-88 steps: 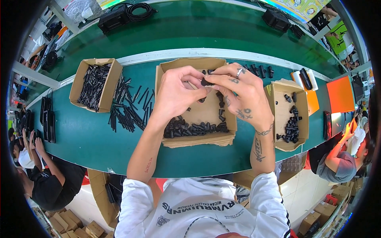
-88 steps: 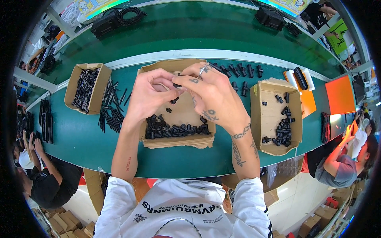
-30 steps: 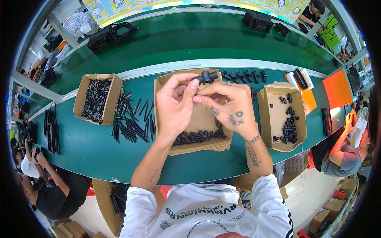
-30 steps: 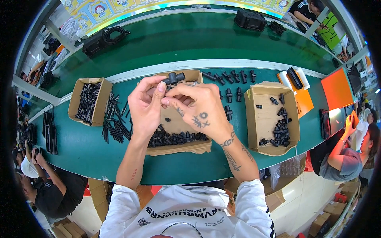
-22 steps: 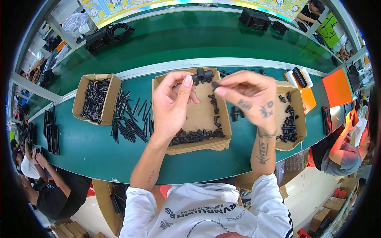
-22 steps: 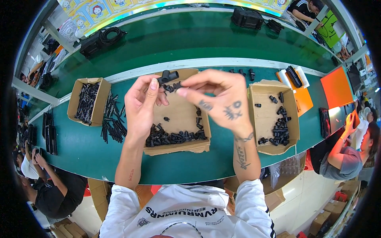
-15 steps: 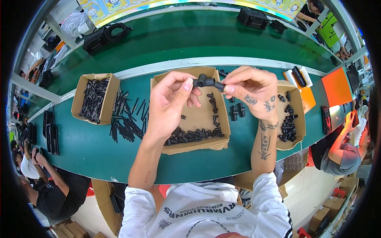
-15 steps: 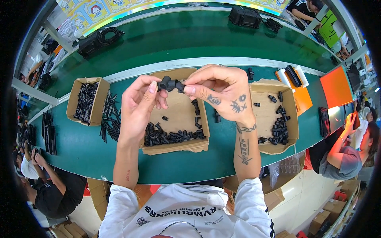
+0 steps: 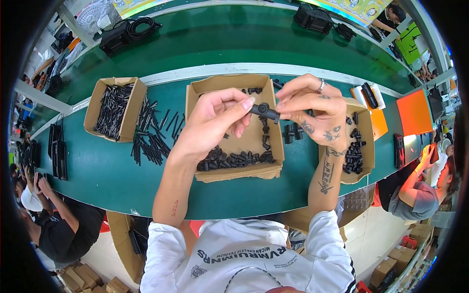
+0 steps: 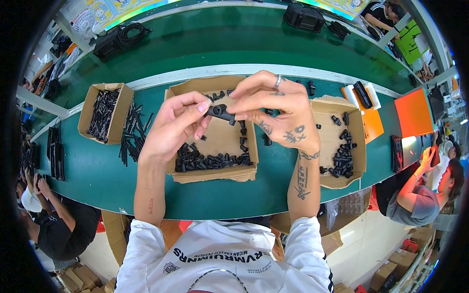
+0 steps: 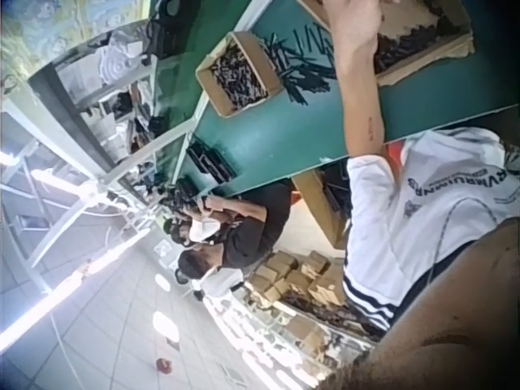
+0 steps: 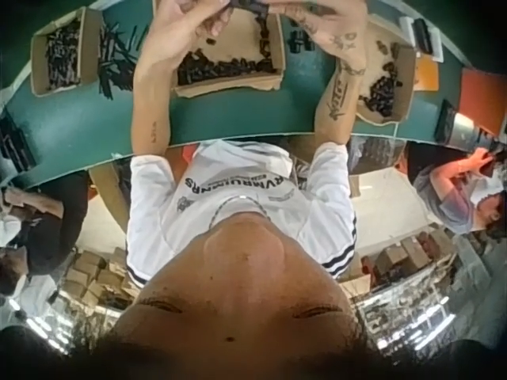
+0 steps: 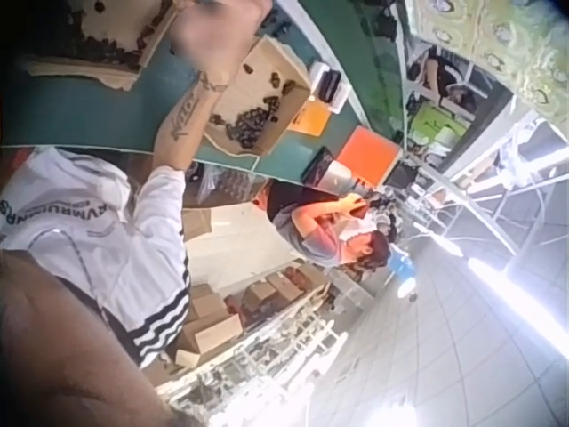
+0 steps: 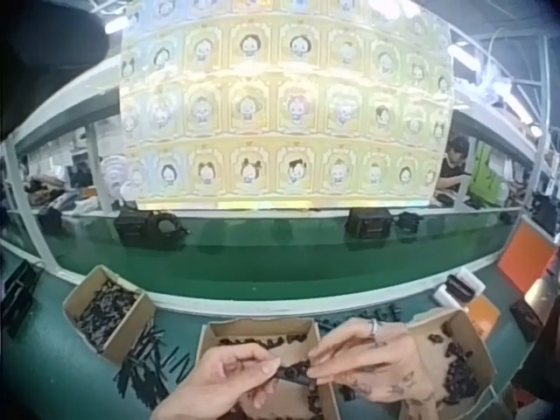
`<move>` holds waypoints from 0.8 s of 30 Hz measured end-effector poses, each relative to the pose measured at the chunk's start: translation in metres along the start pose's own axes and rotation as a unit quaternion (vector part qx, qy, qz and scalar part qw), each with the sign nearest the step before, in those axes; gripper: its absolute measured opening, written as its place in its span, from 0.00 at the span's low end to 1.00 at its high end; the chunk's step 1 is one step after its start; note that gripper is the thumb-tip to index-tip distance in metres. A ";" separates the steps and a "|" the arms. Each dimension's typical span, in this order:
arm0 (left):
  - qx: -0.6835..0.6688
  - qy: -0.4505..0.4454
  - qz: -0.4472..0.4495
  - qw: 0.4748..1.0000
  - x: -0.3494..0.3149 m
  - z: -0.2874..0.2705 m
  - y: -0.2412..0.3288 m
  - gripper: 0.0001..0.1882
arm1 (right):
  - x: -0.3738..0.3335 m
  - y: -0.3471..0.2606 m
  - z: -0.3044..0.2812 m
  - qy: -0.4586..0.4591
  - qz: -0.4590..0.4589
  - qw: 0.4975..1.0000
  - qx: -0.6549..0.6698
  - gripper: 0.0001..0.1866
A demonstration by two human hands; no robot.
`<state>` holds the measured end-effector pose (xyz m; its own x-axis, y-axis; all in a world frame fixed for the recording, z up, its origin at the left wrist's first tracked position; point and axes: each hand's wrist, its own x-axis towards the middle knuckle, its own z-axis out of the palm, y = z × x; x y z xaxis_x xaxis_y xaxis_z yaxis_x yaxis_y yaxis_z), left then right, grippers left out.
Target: Assembling small plastic connector components at a workbench in a production facility.
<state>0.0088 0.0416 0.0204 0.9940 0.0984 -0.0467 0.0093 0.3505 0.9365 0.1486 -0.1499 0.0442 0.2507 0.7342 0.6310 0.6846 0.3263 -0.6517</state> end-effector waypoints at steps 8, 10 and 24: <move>0.016 0.056 0.081 0.995 0.000 0.003 -0.007 0.10 | -0.002 -0.005 0.008 0.055 0.147 0.986 0.052 0.12; 0.014 0.056 0.113 0.992 0.001 0.007 -0.007 0.10 | -0.003 -0.004 0.012 0.076 0.137 0.985 0.072 0.12; 0.256 0.143 0.390 0.873 0.007 0.020 -0.028 0.08 | -0.007 -0.005 0.014 0.108 0.121 0.980 0.112 0.13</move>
<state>0.0176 0.0143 0.0010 0.6519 0.3763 0.6584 -0.5384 -0.3819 0.7512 0.1340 -0.1482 0.0371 0.5431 0.6702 0.5057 0.4265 0.2986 -0.8538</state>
